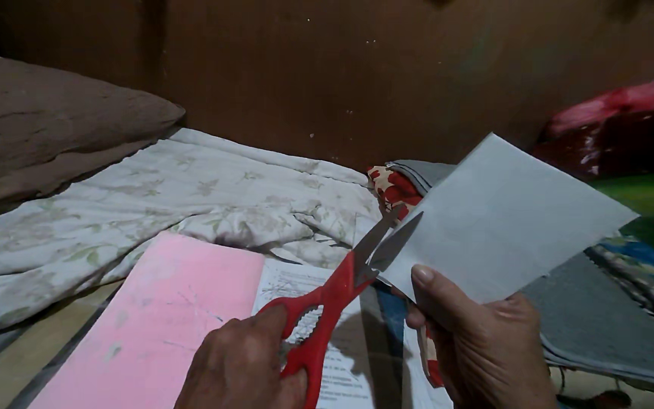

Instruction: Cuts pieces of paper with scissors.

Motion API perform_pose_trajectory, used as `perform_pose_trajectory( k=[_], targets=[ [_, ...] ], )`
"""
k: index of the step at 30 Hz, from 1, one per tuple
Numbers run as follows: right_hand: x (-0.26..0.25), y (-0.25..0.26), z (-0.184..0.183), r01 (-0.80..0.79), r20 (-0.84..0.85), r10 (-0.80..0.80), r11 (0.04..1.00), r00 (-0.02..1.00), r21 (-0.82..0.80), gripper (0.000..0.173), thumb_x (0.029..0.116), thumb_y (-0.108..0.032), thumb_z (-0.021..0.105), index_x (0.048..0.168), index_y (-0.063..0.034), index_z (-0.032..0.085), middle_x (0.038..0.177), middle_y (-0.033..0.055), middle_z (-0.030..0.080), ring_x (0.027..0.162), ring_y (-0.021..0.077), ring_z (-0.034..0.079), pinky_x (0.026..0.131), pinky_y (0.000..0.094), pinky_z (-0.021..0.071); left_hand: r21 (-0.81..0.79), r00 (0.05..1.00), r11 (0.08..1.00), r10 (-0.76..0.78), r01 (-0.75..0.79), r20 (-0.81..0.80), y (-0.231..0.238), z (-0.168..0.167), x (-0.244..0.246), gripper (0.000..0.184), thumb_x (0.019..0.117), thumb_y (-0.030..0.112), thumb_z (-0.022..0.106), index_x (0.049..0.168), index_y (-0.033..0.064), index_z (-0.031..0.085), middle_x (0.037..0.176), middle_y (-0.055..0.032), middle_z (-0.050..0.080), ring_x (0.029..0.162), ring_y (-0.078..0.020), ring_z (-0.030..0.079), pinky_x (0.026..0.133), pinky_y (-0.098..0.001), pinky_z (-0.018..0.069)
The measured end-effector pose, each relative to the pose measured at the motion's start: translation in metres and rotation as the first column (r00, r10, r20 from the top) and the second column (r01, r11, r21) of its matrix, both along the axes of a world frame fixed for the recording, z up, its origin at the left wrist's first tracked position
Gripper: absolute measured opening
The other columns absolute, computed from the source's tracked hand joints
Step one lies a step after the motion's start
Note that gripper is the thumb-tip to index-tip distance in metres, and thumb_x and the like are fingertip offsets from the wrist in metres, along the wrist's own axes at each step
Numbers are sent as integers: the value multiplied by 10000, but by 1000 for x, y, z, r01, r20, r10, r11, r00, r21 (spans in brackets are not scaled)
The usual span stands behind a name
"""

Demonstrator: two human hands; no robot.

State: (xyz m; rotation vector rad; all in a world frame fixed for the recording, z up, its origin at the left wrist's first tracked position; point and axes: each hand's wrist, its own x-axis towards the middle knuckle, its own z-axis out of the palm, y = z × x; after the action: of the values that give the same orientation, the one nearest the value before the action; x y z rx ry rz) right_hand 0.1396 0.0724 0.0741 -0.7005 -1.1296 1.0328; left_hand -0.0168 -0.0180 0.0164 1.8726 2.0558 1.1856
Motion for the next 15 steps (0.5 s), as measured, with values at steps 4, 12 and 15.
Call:
perform_pose_trajectory(
  k=[4, 12, 15],
  targets=[
    [-2, -2, 0, -1, 3, 2, 1000, 1000, -13, 263, 825, 246, 549, 925, 4, 576, 659, 50, 700, 469, 85, 644, 409, 193, 541, 2, 1000, 1000, 9, -9, 12, 0, 1, 1, 284, 797, 187, 749, 920, -63, 698, 720, -185, 690, 647, -382, 688, 573, -543, 531],
    [0, -2, 1, -20, 7, 20, 1000, 1000, -5, 252, 841, 237, 539, 921, 2, 581, 667, 57, 705, 482, 93, 656, 416, 195, 548, 19, 1000, 1000, 12, -12, 4, -1, 1, 2, 245, 795, 161, 744, 887, -59, 689, 668, -174, 654, 591, -355, 654, 531, -517, 508],
    [0, -1, 1, -17, -2, 17, 1000, 1000, -4, 265, 833, 244, 538, 917, -4, 581, 665, 49, 706, 476, 88, 653, 410, 194, 545, 22, 1000, 1000, 2, -2, 3, -1, 1, 4, 221, 820, 145, 723, 875, -67, 691, 661, -183, 648, 586, -361, 652, 530, -521, 506]
  ],
)
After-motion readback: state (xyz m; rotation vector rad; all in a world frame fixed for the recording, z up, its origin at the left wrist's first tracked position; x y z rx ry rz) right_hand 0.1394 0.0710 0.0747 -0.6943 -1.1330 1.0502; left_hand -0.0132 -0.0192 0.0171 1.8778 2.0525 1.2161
